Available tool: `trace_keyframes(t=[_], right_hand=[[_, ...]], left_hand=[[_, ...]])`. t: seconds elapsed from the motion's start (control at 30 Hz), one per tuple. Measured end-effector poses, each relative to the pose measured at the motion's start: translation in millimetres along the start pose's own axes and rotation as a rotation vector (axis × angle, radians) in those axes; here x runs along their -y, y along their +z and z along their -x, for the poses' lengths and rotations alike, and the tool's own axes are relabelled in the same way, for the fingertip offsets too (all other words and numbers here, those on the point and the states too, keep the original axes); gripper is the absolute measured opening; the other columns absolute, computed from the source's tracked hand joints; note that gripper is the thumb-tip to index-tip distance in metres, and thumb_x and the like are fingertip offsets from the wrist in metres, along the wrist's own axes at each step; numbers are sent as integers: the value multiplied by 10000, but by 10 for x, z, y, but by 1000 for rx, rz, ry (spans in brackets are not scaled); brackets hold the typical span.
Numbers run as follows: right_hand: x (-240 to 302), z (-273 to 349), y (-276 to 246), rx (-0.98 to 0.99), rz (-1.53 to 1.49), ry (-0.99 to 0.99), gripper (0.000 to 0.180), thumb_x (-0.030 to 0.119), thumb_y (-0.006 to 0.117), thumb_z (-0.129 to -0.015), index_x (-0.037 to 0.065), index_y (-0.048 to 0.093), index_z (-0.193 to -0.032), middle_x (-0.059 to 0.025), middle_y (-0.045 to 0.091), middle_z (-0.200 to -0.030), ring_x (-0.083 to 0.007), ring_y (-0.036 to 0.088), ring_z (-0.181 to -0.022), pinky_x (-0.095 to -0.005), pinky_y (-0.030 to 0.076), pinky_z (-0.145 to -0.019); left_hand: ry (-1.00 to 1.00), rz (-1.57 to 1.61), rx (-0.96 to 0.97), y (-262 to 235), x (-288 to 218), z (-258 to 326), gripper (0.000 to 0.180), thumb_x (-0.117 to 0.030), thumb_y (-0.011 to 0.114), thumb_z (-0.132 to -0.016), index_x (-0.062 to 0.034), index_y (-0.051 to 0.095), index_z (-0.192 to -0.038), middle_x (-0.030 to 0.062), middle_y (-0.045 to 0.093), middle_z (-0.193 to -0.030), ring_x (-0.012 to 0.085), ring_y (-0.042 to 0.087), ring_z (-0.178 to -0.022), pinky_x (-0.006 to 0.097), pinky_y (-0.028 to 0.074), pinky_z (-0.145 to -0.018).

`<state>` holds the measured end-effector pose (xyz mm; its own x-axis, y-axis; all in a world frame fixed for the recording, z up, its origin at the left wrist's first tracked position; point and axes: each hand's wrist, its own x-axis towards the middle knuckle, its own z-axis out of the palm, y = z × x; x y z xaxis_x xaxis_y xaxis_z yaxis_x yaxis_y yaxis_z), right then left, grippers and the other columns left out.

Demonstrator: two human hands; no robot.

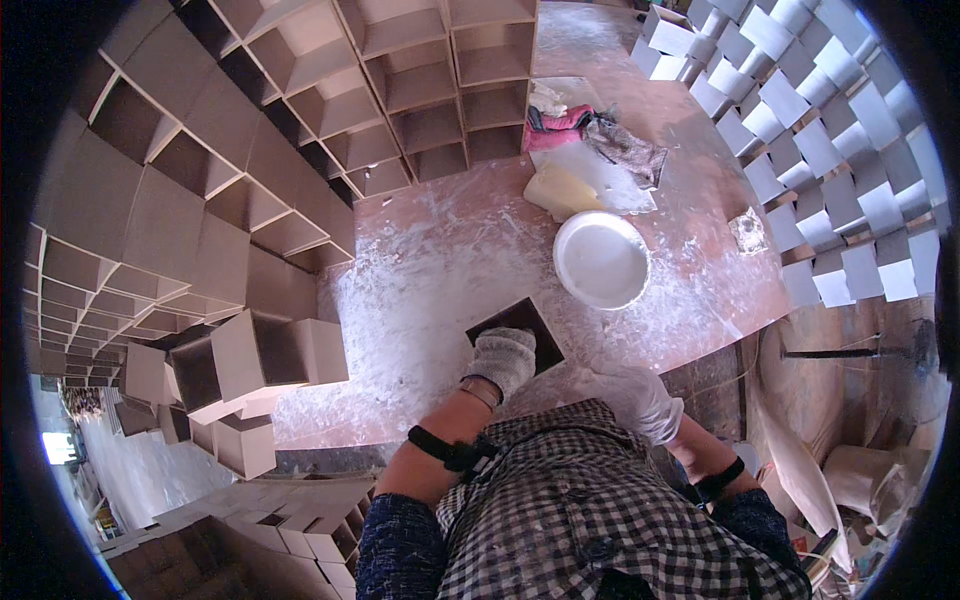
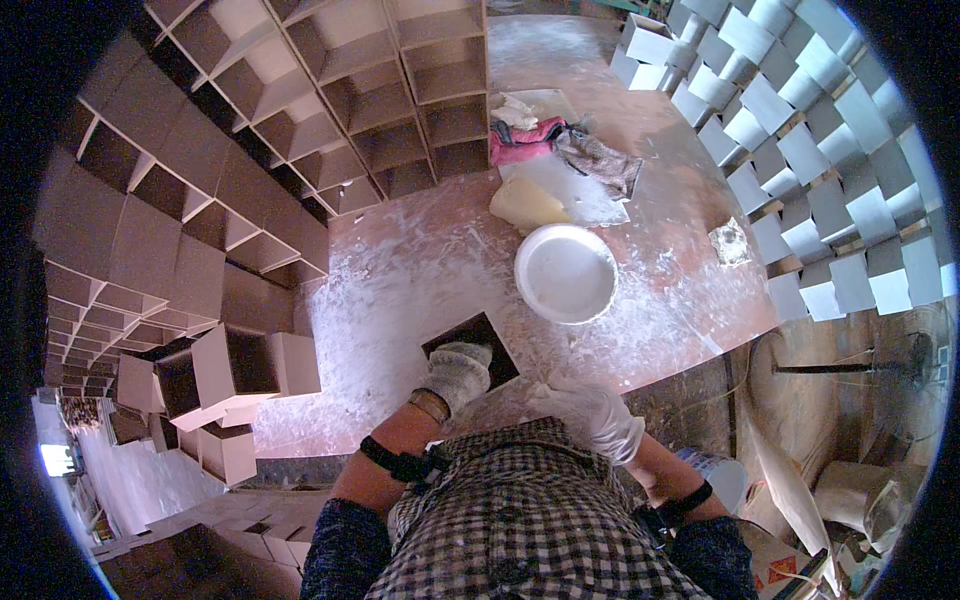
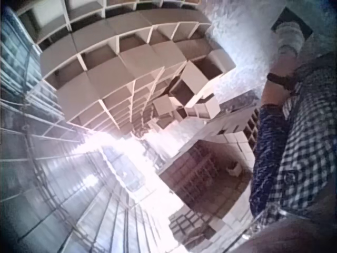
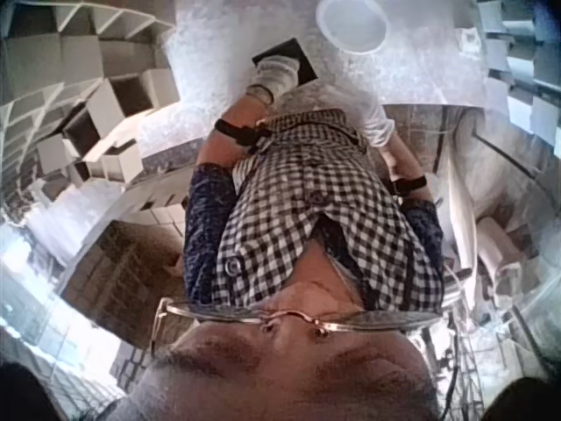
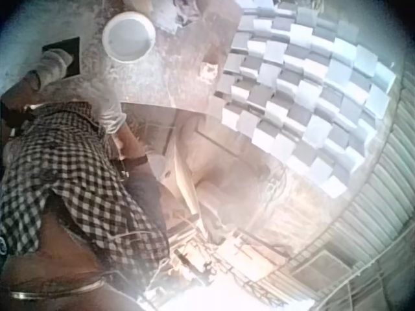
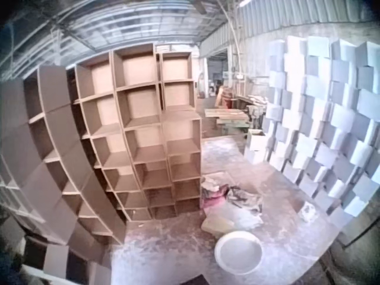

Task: Applying adhesive and white paper sheets to the exterior of small wooden boxes in a factory setting.

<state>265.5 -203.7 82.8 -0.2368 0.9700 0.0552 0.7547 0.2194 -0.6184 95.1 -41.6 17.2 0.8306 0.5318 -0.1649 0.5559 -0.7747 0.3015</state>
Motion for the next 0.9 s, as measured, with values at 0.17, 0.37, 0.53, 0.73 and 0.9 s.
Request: trace_keyframes(t=[0.17, 0.37, 0.53, 0.73, 0.9], right_hand=[[-227, 200, 207, -473, -576, 135, 364, 17, 540, -867, 11, 532, -1231, -139, 588, -1198, -244, 592, -1079, -339, 499, -906], [-231, 207, -99, -706, -1512, 628, 494, 86, 544, -896, -26, 379, -1348, -163, 508, -1283, -257, 568, -1102, -365, 488, -947], [-495, 353, -286, -718, -1733, 583, 569, 112, 572, -881, -32, 320, -1371, -167, 505, -1274, -266, 571, -1090, -380, 492, -967], [-699, 168, -490, -746, -1636, 448, 655, 202, 643, -826, -24, 346, -1364, -156, 509, -1258, -238, 570, -1079, -327, 502, -896], [-806, -126, -645, -578, -1229, 674, 555, 127, 633, -829, -53, 420, -1309, -144, 531, -1236, -217, 559, -1088, -335, 496, -889]], left_hand=[[-56, -383, -175, 192, -136, -143, 133, -168, 588, -704, -99, 680, -772, 125, 674, -770, 297, 659, -733, 459, 497, -599], [77, -183, -407, 269, -5, -70, 206, -147, 532, -736, 13, 654, -781, 211, 601, -656, 329, 611, -608, 509, 441, -441], [69, -220, 153, -22, 139, 120, 206, -195, 578, -753, -89, 677, -899, 177, 634, -894, 316, 632, -803, 443, 496, -625], [83, 151, 153, 103, 184, 120, 213, -194, 576, -755, -86, 675, -910, 177, 634, -908, 316, 631, -814, 442, 495, -641], [35, 242, 135, 295, 146, 109, 218, -193, 575, -757, -85, 673, -919, 176, 634, -920, 317, 630, -824, 441, 494, -655]])
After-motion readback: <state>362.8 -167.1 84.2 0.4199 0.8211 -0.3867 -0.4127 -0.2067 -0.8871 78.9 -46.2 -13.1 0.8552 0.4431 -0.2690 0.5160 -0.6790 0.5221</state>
